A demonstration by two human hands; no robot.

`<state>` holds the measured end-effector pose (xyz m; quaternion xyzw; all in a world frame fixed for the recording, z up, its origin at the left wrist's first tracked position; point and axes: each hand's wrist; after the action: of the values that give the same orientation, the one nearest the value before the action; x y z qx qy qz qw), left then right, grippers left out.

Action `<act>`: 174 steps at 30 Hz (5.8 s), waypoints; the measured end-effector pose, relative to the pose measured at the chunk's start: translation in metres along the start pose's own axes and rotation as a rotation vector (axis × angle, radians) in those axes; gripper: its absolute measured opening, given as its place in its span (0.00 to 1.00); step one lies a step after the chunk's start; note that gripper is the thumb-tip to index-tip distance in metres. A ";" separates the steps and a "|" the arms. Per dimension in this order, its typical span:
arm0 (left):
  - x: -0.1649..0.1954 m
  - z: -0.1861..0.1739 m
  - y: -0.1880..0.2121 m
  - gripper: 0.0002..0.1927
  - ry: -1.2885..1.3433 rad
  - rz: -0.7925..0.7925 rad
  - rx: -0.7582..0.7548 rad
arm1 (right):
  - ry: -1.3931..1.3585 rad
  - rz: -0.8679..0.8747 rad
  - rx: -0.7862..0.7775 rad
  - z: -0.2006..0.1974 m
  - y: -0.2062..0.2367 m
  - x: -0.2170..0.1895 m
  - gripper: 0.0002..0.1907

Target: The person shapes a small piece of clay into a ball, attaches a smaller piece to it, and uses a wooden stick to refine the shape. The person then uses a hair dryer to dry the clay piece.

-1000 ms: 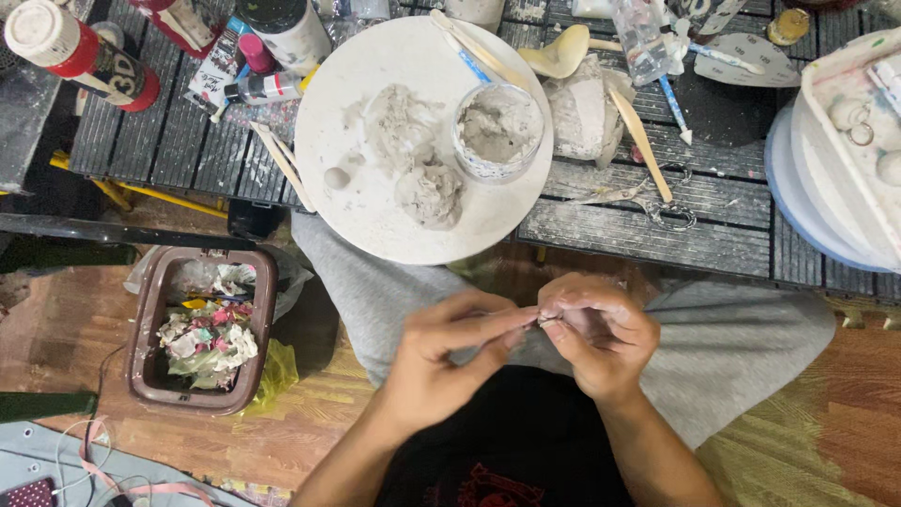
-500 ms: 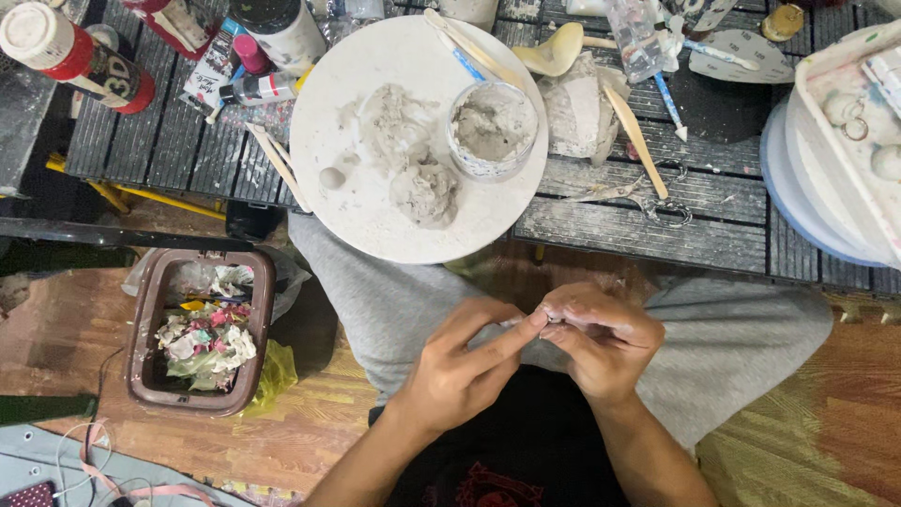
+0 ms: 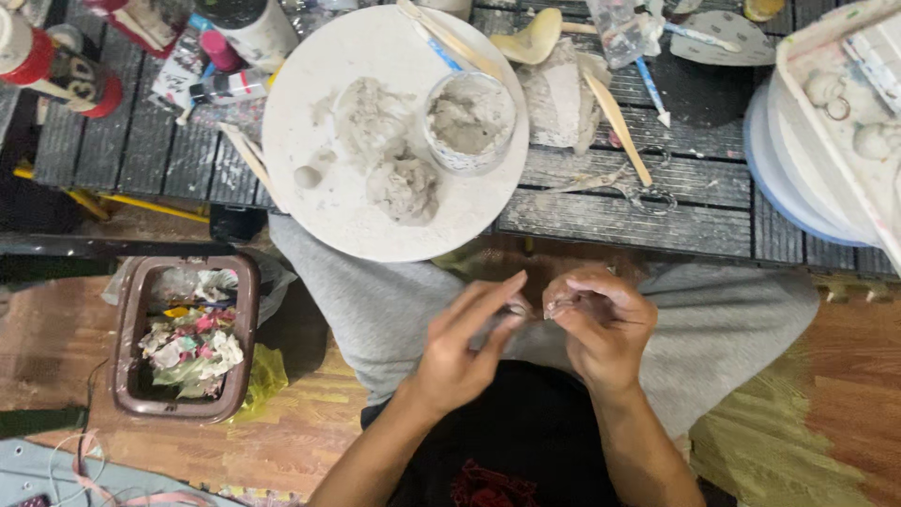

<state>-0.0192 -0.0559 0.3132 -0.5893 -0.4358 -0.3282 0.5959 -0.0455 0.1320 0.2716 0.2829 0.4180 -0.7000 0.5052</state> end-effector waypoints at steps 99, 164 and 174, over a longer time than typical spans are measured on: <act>-0.021 -0.006 0.010 0.04 0.485 -0.233 0.002 | 0.081 0.000 -0.145 -0.017 -0.006 -0.010 0.09; 0.028 -0.025 0.006 0.21 0.194 0.256 0.037 | 0.320 -0.153 -0.251 0.020 0.007 -0.059 0.24; 0.027 -0.023 0.008 0.21 0.196 0.253 0.021 | 0.376 -0.158 -0.244 0.024 0.007 -0.062 0.39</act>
<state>0.0023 -0.0746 0.3362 -0.5982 -0.3015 -0.3018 0.6783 -0.0174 0.1394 0.3323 0.3116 0.6068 -0.6167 0.3929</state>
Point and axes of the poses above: each hand's wrist, its own y-axis away from the middle knuckle, its own z-axis out of the palm, x = y × z, and after that the axes turned 10 degrees about x, right-handed
